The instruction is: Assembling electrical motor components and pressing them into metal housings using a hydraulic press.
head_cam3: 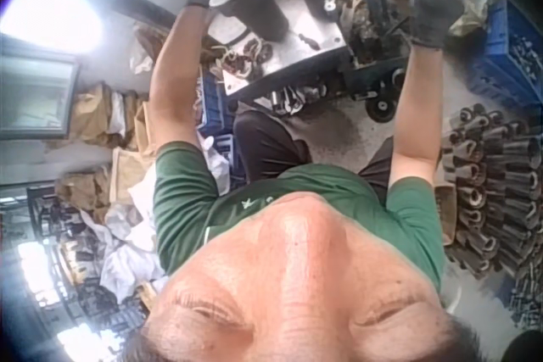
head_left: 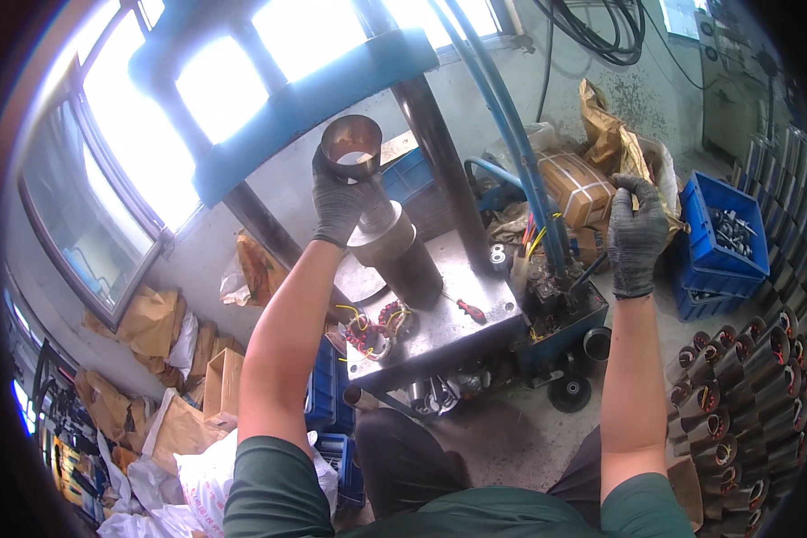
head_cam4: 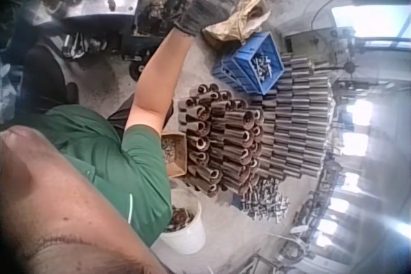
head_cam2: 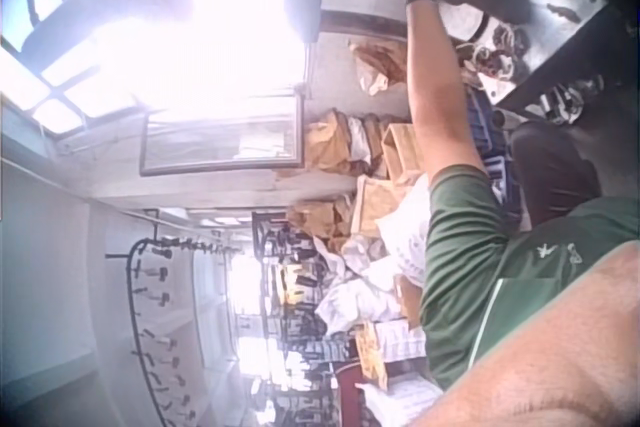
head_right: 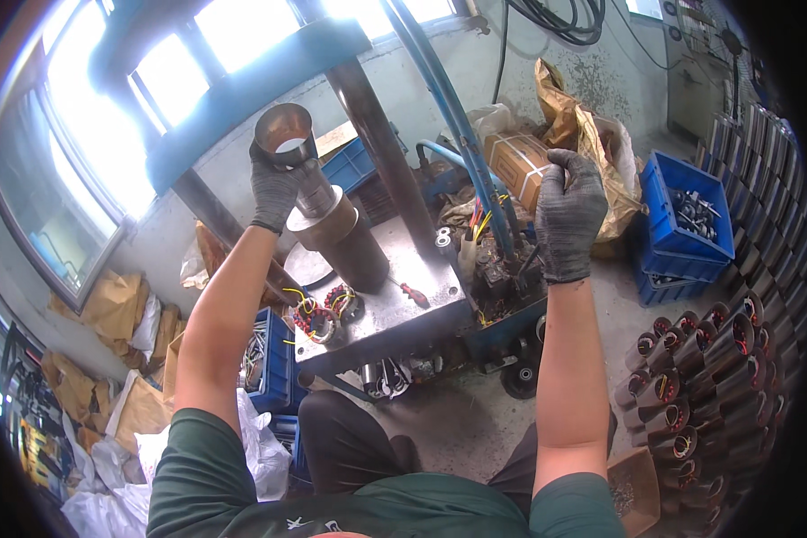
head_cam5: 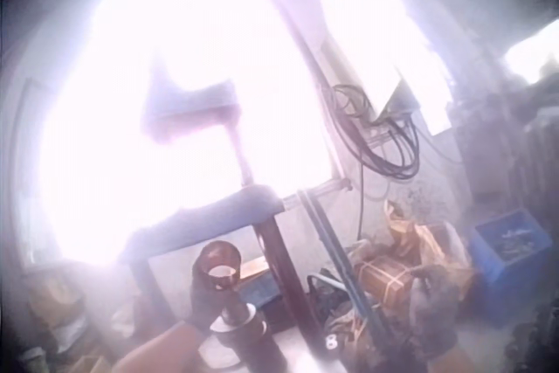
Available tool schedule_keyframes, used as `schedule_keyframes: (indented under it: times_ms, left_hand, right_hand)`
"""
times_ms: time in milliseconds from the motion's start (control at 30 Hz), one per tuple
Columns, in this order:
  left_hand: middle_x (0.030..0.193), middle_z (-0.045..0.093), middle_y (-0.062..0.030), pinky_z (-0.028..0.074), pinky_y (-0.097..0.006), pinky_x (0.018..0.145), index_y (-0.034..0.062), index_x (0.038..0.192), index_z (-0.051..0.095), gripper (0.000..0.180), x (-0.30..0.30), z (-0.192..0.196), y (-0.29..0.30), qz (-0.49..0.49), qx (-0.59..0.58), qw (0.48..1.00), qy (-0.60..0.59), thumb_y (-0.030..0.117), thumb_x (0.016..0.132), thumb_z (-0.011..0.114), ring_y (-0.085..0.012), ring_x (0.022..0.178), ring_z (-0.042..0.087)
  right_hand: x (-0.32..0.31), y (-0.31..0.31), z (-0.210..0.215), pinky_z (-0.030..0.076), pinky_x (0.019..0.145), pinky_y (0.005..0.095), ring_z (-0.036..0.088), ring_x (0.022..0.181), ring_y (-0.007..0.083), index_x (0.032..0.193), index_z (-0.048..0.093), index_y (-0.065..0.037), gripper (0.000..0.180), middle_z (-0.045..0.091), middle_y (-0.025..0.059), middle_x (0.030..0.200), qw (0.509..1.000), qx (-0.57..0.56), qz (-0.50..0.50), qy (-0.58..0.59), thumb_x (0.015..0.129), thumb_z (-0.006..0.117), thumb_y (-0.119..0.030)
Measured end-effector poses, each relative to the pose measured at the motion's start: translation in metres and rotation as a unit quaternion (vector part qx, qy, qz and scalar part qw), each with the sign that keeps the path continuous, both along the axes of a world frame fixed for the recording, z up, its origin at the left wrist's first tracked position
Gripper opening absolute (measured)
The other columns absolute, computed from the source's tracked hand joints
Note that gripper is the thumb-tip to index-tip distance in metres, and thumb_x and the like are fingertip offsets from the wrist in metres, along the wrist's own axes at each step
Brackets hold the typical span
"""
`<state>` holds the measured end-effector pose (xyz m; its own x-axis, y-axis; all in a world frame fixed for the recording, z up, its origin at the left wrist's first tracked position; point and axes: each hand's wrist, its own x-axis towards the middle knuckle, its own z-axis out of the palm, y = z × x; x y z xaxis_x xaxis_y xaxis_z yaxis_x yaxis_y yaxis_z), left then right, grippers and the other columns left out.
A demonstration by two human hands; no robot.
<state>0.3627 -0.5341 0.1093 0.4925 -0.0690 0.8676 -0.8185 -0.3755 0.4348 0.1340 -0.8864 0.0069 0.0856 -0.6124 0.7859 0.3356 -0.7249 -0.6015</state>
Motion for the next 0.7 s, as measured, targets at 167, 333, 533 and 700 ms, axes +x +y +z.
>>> schedule_keyframes:
  times_ms: [167,333,533,700]
  left_hand:
    - [0.126,0.061,-0.0119,0.055,-0.036,0.099,0.0056,0.143,0.041,0.098,0.029,0.016,0.009,0.058,0.033,0.997,0.046,0.012,0.061,0.094,-0.0241,0.117,0.062]
    - [0.112,0.066,-0.0160,0.061,-0.039,0.085,-0.0023,0.130,0.046,0.084,0.045,0.027,0.017,0.034,-0.048,0.993,0.101,0.020,0.066,0.096,-0.0265,0.098,0.069]
    - [0.110,0.066,-0.0182,0.061,-0.039,0.079,-0.0034,0.122,0.047,0.076,0.050,0.030,0.016,-0.014,-0.151,0.959,0.239,0.025,0.071,0.095,-0.0270,0.092,0.070]
    - [0.110,0.065,-0.0178,0.060,-0.039,0.080,-0.0031,0.124,0.046,0.077,0.066,0.020,0.022,-0.026,-0.133,0.968,0.213,0.026,0.072,0.095,-0.0265,0.094,0.069]
  right_hand:
    - [-0.009,-0.004,0.007,0.053,0.094,0.0371,0.070,0.097,0.0262,0.102,0.073,0.000,0.016,0.073,0.0135,0.103,0.996,0.015,0.047,0.077,0.088,0.067,-0.003]
    - [-0.013,-0.007,0.013,0.054,0.094,0.0361,0.070,0.099,0.0254,0.107,0.072,0.000,0.020,0.070,0.0152,0.116,0.997,-0.043,0.065,0.028,0.087,0.067,-0.002]
    - [-0.032,-0.003,0.023,0.056,0.085,0.0358,0.071,0.090,0.0233,0.106,0.071,0.001,0.018,0.072,0.0167,0.103,0.987,-0.042,0.088,0.125,0.090,0.063,-0.004]
    - [-0.042,-0.002,0.026,0.055,0.080,0.0356,0.072,0.081,0.0244,0.103,0.069,0.002,0.016,0.072,0.0175,0.087,0.967,-0.040,0.127,0.218,0.093,0.061,-0.008]
